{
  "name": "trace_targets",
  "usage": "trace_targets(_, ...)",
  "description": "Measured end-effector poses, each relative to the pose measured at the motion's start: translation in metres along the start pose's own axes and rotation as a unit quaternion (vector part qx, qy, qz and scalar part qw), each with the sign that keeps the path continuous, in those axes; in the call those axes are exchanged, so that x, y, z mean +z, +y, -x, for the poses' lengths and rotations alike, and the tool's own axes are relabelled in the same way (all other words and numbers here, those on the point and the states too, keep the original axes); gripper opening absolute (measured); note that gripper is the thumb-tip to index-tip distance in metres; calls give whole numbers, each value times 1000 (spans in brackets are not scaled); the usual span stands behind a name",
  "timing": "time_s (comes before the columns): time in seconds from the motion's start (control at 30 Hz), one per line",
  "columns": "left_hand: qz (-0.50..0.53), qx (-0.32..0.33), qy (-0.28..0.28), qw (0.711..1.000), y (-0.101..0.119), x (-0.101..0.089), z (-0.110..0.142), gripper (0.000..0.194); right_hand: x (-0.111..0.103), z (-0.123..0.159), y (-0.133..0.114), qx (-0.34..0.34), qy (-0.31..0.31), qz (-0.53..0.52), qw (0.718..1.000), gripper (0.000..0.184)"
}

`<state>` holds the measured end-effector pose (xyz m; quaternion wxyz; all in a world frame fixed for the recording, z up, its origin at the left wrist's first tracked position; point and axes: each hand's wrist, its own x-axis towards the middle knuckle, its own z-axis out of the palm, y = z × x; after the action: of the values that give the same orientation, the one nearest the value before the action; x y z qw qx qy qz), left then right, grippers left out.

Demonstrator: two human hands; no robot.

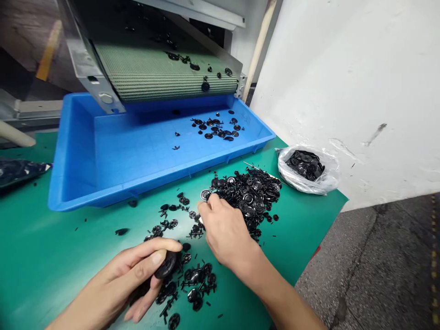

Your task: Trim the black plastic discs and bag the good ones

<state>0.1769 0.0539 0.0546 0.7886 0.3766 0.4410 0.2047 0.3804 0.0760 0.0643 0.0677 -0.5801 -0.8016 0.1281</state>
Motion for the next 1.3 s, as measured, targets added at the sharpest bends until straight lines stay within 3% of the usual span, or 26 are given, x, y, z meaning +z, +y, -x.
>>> trace_targets(0.1, 150, -14, -30, 988, -1, -1, -4, 26, -2, -12, 1, 23, -53, 52, 997, 22)
trace_targets(0.2, 195, 11, -51, 979, -2, -1, -9, 26, -1, -9, 3, 27, -43, -12, 999, 22)
trace_targets(0.3, 114, 14, -26, 993, -4, 2, -11, 31, 1, 6, 4, 2, 3, -100, 995, 21)
trace_targets(0.4, 1, 29, 8, 1000, -8, 8, -11, 32, 6, 23, -2, -22, 55, -219, 974, 24)
trace_targets(0.53, -73, 51, -21, 996, -18, 15, -10, 34, 17, 43, -19, 16, 59, -353, 933, 26)
trace_targets(0.6, -70, 39, -29, 996, -19, 17, -11, 36, 20, 50, -27, 39, 60, -376, 924, 28)
trace_targets(0.77, -51, 43, 38, 997, -19, 22, -9, 38, 24, 60, -36, 82, 27, -394, 915, 34)
trace_targets(0.9, -88, 46, 36, 994, -19, 24, -5, 41, 28, 61, -34, 118, 33, -437, 891, 35)
trace_targets(1.07, -97, 50, 46, 993, -21, 28, -2, 39, 30, 62, -34, 26, 58, -394, 917, 33)
trace_targets(1.2, -86, 32, 55, 994, -24, 31, -2, 44, 34, 58, -35, 31, 68, -402, 913, 20)
trace_targets(1.3, -64, 31, 51, 996, -22, 28, -4, 40, 30, 48, -23, 30, 63, -329, 942, 22)
